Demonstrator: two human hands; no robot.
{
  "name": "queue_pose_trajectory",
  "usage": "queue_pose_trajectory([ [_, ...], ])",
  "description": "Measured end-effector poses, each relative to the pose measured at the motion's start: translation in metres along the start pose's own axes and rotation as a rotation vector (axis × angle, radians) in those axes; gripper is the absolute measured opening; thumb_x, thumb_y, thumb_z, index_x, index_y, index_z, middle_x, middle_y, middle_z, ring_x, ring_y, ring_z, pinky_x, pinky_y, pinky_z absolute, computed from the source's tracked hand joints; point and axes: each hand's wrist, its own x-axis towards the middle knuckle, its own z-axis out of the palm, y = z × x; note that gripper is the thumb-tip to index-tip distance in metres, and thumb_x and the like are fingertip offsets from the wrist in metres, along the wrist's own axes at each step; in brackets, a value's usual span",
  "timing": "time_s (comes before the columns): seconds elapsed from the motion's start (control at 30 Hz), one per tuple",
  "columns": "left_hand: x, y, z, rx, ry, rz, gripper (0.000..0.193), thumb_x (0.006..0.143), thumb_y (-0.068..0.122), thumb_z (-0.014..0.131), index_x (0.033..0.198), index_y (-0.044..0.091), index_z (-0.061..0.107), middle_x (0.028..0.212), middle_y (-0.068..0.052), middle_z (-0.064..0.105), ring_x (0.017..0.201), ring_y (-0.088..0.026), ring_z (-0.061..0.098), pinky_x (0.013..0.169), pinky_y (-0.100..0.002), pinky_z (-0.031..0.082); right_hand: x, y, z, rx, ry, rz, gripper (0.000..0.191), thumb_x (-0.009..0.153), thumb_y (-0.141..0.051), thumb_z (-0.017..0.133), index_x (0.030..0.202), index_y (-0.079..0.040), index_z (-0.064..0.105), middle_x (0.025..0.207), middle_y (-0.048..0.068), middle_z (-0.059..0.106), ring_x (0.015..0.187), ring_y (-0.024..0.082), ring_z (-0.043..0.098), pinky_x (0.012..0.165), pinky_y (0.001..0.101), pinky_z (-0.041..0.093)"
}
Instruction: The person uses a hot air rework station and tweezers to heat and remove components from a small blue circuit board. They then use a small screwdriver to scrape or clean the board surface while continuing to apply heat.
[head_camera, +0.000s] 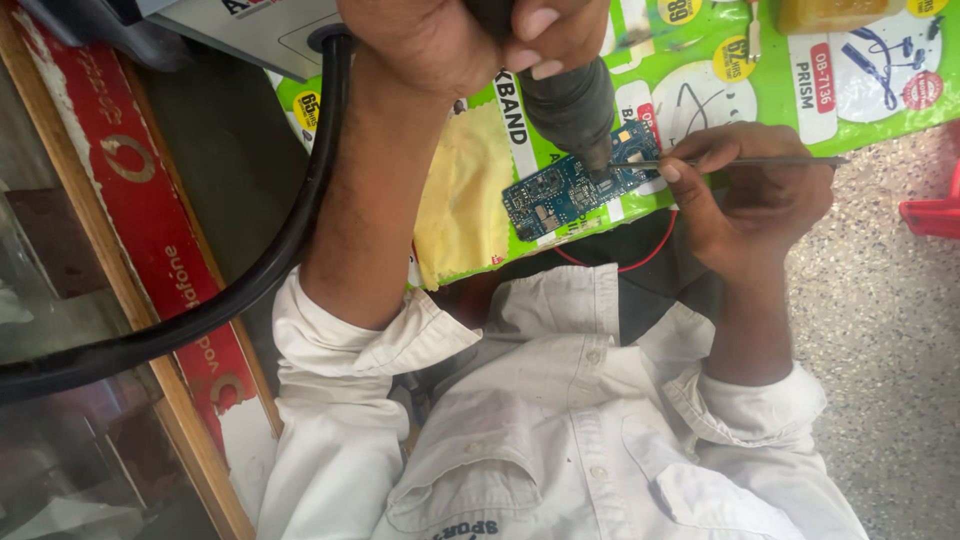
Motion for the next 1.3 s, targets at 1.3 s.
queue_pose_trajectory([
  [1.3, 0.005, 0.069, -0.031, 0.041, -0.164, -0.037, 0.055, 0.120, 0.046, 0.045, 0.088, 0.001, 0.045, 0.071, -0.008, 0.045, 0.057, -0.014, 0.041, 0.059, -0.028, 0.034, 0.037, -0.057, 0.034, -0.028, 0.040, -0.011, 0.027, 0.101, 0.015, 0.077, 0.109, 0.002, 0.055, 0.098, 0.021, 0.069, 0.090, 0.022, 0.073, 0.081, 0.0291, 0.060],
])
